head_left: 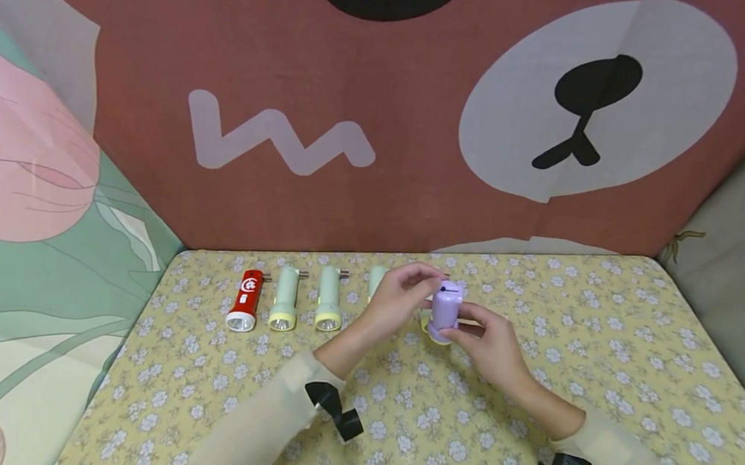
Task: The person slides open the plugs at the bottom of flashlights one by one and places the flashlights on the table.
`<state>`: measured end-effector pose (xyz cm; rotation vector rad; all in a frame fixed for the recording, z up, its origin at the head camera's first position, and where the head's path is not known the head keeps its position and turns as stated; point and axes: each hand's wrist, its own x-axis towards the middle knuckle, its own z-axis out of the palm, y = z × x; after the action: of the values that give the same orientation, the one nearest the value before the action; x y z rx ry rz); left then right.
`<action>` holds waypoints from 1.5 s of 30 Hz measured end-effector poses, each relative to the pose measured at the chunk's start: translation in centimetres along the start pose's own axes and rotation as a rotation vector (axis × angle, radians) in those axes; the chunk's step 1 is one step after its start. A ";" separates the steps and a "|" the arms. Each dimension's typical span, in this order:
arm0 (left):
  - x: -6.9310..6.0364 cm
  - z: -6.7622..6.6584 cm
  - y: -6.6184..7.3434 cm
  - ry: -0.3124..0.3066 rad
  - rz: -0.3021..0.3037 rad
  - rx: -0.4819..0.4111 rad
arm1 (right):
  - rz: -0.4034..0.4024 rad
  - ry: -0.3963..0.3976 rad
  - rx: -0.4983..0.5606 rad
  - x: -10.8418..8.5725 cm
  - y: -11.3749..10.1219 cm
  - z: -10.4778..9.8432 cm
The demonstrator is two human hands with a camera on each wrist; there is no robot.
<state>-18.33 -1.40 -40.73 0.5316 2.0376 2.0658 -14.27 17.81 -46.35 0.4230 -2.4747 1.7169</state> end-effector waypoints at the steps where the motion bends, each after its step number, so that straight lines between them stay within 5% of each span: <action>1: 0.0 0.0 0.1 0.000 -0.001 -0.002 | -0.001 -0.001 0.001 0.0 0.0 -0.1; 25: 0.1 0.6 1.2 -0.024 0.003 -0.051 | -0.073 0.015 -0.049 0.0 -0.7 -0.4; 45: 0.0 1.1 1.2 -0.006 0.062 0.088 | -0.149 0.037 -0.091 -0.1 -1.0 -0.5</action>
<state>-17.80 -0.46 -39.56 0.6223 2.1424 2.0132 -13.97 17.92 -45.32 0.5464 -2.4160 1.5357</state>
